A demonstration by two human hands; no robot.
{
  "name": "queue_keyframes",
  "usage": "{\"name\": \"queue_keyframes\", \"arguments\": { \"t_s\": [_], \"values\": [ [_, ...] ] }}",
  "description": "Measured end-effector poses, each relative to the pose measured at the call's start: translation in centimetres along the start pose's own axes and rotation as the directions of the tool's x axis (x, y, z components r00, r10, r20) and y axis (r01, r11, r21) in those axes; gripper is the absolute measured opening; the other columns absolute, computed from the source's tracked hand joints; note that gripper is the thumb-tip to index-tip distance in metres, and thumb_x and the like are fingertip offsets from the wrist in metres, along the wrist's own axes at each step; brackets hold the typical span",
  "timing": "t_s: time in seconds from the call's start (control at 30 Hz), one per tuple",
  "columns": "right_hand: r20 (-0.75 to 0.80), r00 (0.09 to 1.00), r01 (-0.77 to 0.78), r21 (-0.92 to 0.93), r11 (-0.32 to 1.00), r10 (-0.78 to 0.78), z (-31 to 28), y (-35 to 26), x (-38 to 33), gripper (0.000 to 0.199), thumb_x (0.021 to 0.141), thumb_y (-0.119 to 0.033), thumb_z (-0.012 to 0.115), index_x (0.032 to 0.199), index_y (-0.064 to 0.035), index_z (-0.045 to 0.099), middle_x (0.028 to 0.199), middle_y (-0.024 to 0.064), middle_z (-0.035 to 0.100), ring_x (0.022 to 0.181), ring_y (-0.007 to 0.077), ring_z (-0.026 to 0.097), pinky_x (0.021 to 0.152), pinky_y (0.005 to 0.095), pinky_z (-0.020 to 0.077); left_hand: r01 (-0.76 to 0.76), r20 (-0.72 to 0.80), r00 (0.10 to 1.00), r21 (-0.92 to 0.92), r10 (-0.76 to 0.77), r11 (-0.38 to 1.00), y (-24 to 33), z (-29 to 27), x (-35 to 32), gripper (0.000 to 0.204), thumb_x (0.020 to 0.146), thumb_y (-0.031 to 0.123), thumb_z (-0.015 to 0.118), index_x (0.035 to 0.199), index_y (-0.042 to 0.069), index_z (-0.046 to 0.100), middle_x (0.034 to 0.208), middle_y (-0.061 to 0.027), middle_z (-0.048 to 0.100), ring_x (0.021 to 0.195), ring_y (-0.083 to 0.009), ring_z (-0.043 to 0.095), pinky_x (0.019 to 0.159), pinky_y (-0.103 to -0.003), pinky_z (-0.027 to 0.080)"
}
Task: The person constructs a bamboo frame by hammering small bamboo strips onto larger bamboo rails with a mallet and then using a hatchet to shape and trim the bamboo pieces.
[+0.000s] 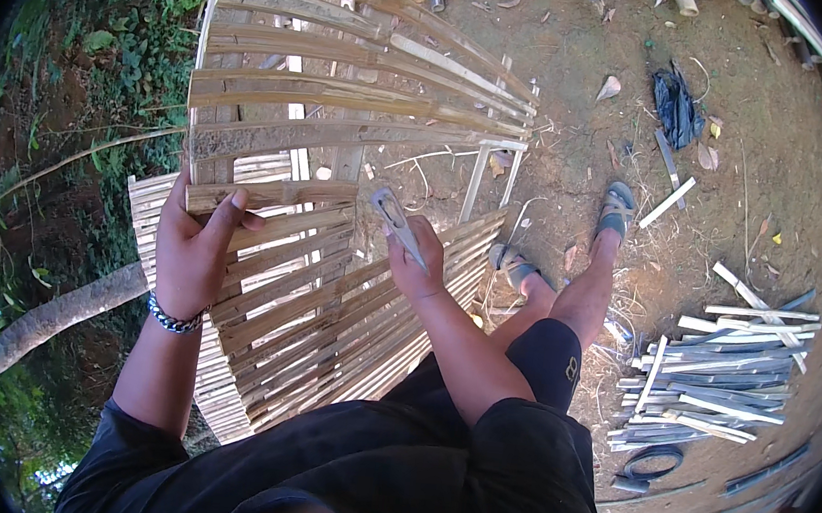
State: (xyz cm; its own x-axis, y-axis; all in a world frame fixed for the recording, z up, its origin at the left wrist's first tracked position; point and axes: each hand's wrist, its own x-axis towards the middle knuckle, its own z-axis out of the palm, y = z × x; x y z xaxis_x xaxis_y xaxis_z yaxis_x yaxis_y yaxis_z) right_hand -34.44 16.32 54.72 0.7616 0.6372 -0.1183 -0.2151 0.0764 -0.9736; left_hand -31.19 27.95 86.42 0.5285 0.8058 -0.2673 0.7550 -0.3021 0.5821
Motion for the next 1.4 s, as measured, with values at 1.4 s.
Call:
{"name": "queue_keyframes", "arguments": {
  "t_s": [1.4],
  "values": [
    [0.255,0.748,-0.597,0.663,0.452,0.613,-0.2,-11.5,5.3,0.045,0.086,-0.004,0.076,0.125,0.0089,0.056,0.085,0.0069,0.065,0.061,0.0119,0.06,0.057,0.0275,0.0509,-0.032,-0.008,0.999,0.112,0.033,0.993,0.6,0.6,-0.6,0.04,0.099,0.014,0.065,0.127,-0.011,0.052,0.094,-0.017,0.074,0.08,-0.0195,0.074,0.071,-0.031,0.056]
  ]
}}
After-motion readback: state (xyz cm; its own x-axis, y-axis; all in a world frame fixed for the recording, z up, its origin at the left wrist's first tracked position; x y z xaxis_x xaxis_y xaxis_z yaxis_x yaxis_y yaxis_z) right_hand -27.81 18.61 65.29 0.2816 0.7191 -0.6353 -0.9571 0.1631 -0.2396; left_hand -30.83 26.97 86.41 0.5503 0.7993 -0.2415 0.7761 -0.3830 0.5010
